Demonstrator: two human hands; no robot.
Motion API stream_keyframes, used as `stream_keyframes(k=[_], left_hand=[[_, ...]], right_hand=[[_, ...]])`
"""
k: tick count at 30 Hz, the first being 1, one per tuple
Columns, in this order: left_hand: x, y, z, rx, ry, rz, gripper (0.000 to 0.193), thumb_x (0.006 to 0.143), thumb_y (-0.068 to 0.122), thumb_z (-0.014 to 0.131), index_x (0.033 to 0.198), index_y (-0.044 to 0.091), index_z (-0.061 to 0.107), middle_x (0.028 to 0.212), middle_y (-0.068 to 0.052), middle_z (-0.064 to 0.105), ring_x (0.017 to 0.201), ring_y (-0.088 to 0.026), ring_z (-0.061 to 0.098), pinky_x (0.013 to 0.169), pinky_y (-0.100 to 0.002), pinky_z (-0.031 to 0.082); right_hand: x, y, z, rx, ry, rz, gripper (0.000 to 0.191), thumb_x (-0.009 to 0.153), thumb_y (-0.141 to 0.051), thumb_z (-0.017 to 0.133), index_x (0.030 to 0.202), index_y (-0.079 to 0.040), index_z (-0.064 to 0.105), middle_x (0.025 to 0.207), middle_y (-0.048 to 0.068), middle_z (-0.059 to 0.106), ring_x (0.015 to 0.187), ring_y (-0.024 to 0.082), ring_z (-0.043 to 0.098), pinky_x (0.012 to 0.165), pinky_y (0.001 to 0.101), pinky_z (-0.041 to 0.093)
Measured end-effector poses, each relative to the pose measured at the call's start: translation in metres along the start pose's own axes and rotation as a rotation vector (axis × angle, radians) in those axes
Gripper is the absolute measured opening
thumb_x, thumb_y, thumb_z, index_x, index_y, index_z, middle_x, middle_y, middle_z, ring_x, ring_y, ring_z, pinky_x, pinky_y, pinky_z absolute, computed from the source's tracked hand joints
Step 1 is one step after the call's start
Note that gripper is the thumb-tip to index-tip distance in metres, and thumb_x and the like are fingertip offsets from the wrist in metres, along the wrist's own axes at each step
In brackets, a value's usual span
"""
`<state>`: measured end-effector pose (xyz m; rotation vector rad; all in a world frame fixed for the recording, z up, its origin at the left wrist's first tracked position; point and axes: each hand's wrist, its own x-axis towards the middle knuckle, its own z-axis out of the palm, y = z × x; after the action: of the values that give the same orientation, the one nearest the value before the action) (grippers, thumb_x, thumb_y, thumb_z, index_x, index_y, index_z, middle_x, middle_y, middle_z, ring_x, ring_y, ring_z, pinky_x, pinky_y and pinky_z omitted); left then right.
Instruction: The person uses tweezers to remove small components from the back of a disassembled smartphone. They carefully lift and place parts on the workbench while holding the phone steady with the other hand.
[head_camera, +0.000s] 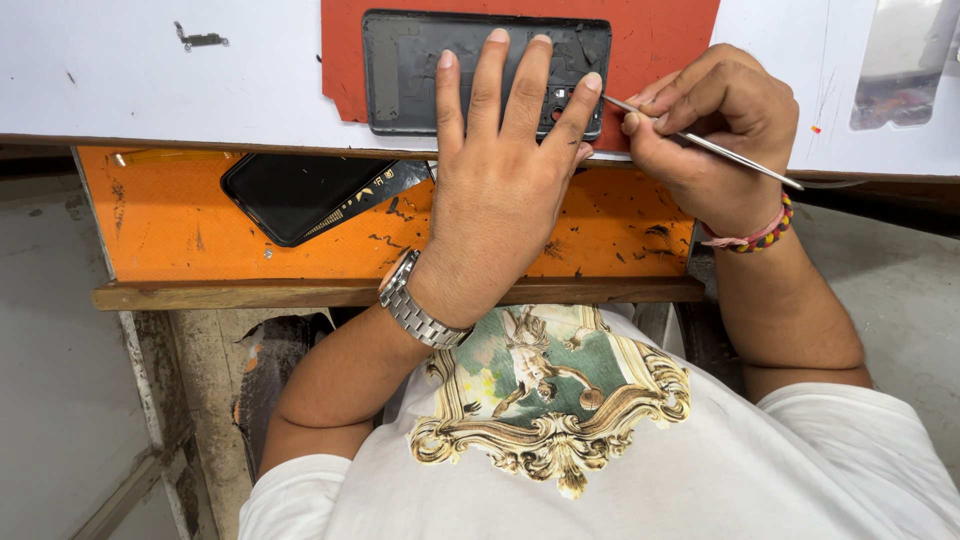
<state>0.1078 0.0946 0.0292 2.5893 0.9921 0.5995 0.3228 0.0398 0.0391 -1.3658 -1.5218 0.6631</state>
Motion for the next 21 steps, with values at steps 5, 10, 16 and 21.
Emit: stream_keyframes(k=[5,10,16,21], left_hand=[[0.0017,0.0008,0.0012,0.011,0.000,0.001,0.046,0.108,0.030,0.071,0.150,0.017,0.061,0.156,-0.021,0.040,0.150,-0.042,0.030,0.127,-0.069,0.016],[-0.0008,-0.0005,0.0016,0.012,-0.004,0.002,0.046,0.108,0.032,0.070,0.151,0.017,0.061,0.156,-0.021,0.039,0.151,-0.042,0.029,0.127,-0.068,0.016],[0.0002,-0.0005,0.0020,0.016,-0.004,-0.002,0.046,0.108,0.032,0.071,0.151,0.017,0.061,0.157,-0.021,0.039,0.151,-0.042,0.029,0.127,-0.068,0.016],[0.0008,0.0002,0.0009,0.015,0.004,0.000,0.046,0.108,0.031,0.071,0.151,0.017,0.060,0.158,-0.020,0.039,0.152,-0.042,0.029,0.128,-0.068,0.016]], right_hand=[[-0.0012,0.0011,-0.0004,-0.032,0.026,-0.011,0.031,0.095,0.014,0.079,0.084,0.000,0.054,0.099,0.013,0.062,0.095,0.019,0.072,0.081,0.0254,0.062],[-0.0014,0.0032,-0.0008,-0.019,-0.004,-0.042,0.031,0.098,0.014,0.079,0.086,0.000,0.054,0.100,0.013,0.062,0.095,0.018,0.072,0.083,0.0251,0.062],[-0.0004,0.0029,-0.0019,-0.054,-0.019,-0.046,0.031,0.094,0.015,0.079,0.083,0.000,0.054,0.098,0.014,0.062,0.093,0.019,0.072,0.081,0.0256,0.061],[0.0000,0.0015,-0.0015,-0.044,0.014,-0.034,0.031,0.096,0.015,0.079,0.085,0.000,0.055,0.099,0.014,0.062,0.093,0.018,0.072,0.082,0.0253,0.062]])
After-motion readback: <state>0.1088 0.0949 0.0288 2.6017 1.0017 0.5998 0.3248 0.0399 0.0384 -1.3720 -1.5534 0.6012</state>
